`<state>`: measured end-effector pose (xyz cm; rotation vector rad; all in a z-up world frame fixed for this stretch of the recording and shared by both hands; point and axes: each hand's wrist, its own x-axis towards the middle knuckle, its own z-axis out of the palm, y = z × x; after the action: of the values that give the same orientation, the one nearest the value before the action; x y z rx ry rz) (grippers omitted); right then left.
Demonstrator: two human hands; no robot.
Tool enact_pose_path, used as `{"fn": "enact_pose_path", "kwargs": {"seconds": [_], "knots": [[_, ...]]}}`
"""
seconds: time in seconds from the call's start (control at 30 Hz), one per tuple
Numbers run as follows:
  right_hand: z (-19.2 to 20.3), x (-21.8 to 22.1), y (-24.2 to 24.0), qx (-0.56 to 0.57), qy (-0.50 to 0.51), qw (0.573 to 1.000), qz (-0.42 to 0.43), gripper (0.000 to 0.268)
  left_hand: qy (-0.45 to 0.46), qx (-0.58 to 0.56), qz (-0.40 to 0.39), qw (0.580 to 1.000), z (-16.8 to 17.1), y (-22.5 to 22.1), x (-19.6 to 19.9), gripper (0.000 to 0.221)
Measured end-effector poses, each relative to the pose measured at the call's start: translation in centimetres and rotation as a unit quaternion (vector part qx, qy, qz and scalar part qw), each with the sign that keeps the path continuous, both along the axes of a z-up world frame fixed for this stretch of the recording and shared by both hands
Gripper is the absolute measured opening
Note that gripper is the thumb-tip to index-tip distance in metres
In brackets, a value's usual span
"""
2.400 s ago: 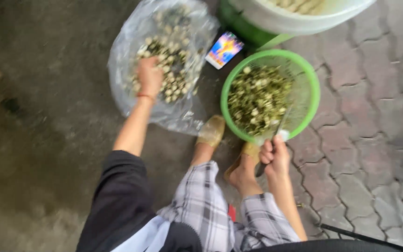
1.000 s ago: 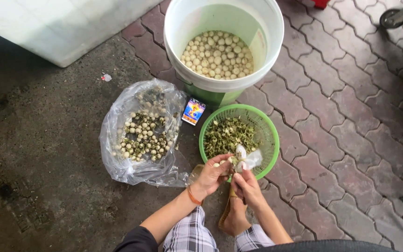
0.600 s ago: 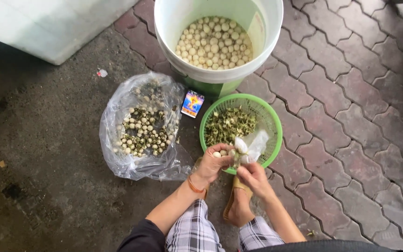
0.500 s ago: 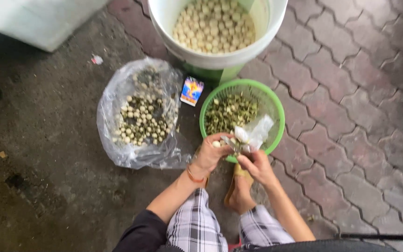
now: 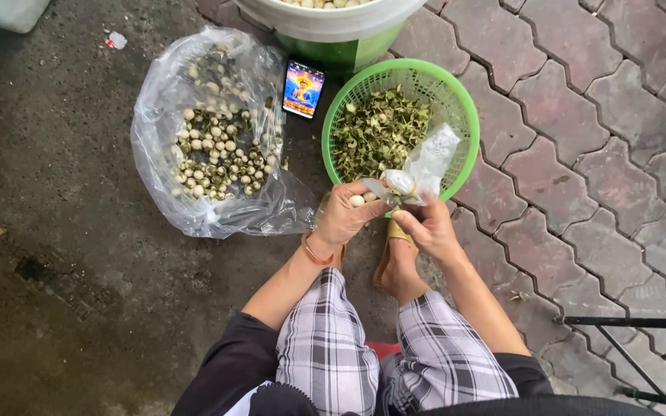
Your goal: Peeling small fruits and placing the peeled fruit into a plastic bag using a small knife.
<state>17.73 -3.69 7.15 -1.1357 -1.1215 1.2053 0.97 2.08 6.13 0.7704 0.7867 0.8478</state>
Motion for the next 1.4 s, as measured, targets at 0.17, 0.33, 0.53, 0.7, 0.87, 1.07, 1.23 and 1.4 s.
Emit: {"fn": "enact_pose_path", "kwargs": {"seconds": [0.17, 0.33, 0.53, 0.7, 0.87, 1.07, 1.23, 1.4], "knots": [[-4.3, -1.1, -2.4, -0.054, 0.238, 0.97, -0.006, 0.01, -0.021, -0.043, -0.011, 0.999, -2.7, -1.5, 0.3, 0.033], [-7.2, -0.8, -3.3, -0.083, 0.479, 0.874, 0.008, 0.023, -0.114, -0.107, -0.018, 0.987, -2.2, -1.1, 0.5, 0.039], [-5.3, -0.1, -3.9, -0.097, 0.226, 0.969, -0.023, 0.036, -0.153, -0.183, -0.026, 0.971, -2.6, -0.4, -0.2, 0.04], [-5.1, 0.0, -3.8, -0.139, -0.003, 0.99, 0.02, 0.038, -0.138, -0.165, -0.016, 0.976, -4.3, -0.8, -0.8, 0.043], [-8.9, 0.0, -5.1, -0.097, 0.029, 0.994, -0.028, 0.01, -0.129, -0.154, -0.005, 0.98, -5.8, -1.5, -0.9, 0.038], [-7.2, -1.6, -4.2, -0.164, 0.335, 0.927, -0.049, 0.022, -0.18, -0.186, -0.024, 0.966, -3.6, -0.5, -1.7, 0.042], [-10.4, -1.0, -5.6, -0.239, 0.353, 0.904, -0.022, 0.027, -0.271, -0.245, -0.01, 0.931, -8.4, -1.1, -5.1, 0.045], [-8.1, -1.8, -4.6, -0.251, 0.341, 0.903, -0.075, 0.014, -0.086, -0.225, 0.177, 0.954, -12.8, 1.3, -11.9, 0.016]]}}
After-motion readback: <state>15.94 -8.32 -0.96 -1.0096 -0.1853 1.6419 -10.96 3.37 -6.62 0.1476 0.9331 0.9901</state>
